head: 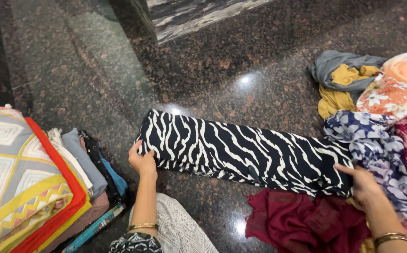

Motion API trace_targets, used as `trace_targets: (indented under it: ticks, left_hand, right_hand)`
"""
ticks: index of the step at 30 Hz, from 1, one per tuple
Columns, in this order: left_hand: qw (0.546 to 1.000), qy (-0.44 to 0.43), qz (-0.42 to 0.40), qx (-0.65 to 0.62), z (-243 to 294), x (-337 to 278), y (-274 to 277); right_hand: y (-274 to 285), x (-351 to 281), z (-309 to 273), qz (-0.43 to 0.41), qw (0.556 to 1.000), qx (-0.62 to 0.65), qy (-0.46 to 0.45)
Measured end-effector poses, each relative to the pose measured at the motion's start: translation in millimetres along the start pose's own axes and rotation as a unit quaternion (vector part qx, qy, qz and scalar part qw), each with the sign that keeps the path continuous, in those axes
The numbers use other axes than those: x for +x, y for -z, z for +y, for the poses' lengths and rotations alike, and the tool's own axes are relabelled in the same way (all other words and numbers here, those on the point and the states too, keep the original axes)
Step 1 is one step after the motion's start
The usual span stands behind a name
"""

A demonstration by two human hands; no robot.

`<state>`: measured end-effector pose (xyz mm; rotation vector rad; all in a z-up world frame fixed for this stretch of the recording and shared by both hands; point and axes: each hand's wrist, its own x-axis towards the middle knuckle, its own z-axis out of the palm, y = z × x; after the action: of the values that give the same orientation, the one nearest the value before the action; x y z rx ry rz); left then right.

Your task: The person sits on the floor and folds two pieces of clothing by hand. First, a black and white zebra-striped garment is unfolded, smoothed, and folded into a compact rectangle. Then, a pink patterned garment is unfolded, smoothed, and folded similarly.

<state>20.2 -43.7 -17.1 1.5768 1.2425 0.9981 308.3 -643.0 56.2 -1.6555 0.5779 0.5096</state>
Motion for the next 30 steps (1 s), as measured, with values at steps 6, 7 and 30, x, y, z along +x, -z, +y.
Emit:
trace_targets:
  ticks: [6, 7, 30]
  left_hand:
    - [0.979, -0.011, 0.019, 0.204, 23.7, -10.0, 1.3]
    - [0.976, 0.041, 0.012, 0.213, 24.9, -10.6, 1.3]
    - [0.878, 0.104, -0.296, -0.361, 113.0, -78.5, -51.8]
  right_hand:
    - [1.9, -33.4, -37.4, -0.077, 0.993, 0.08, 0.027]
    - [-10.6, -41.7, -41.5, -0.04, 0.996, 0.041, 0.074]
    - [-212.3, -93.2, 53.0, -0.186, 0.973, 0.061, 0.121]
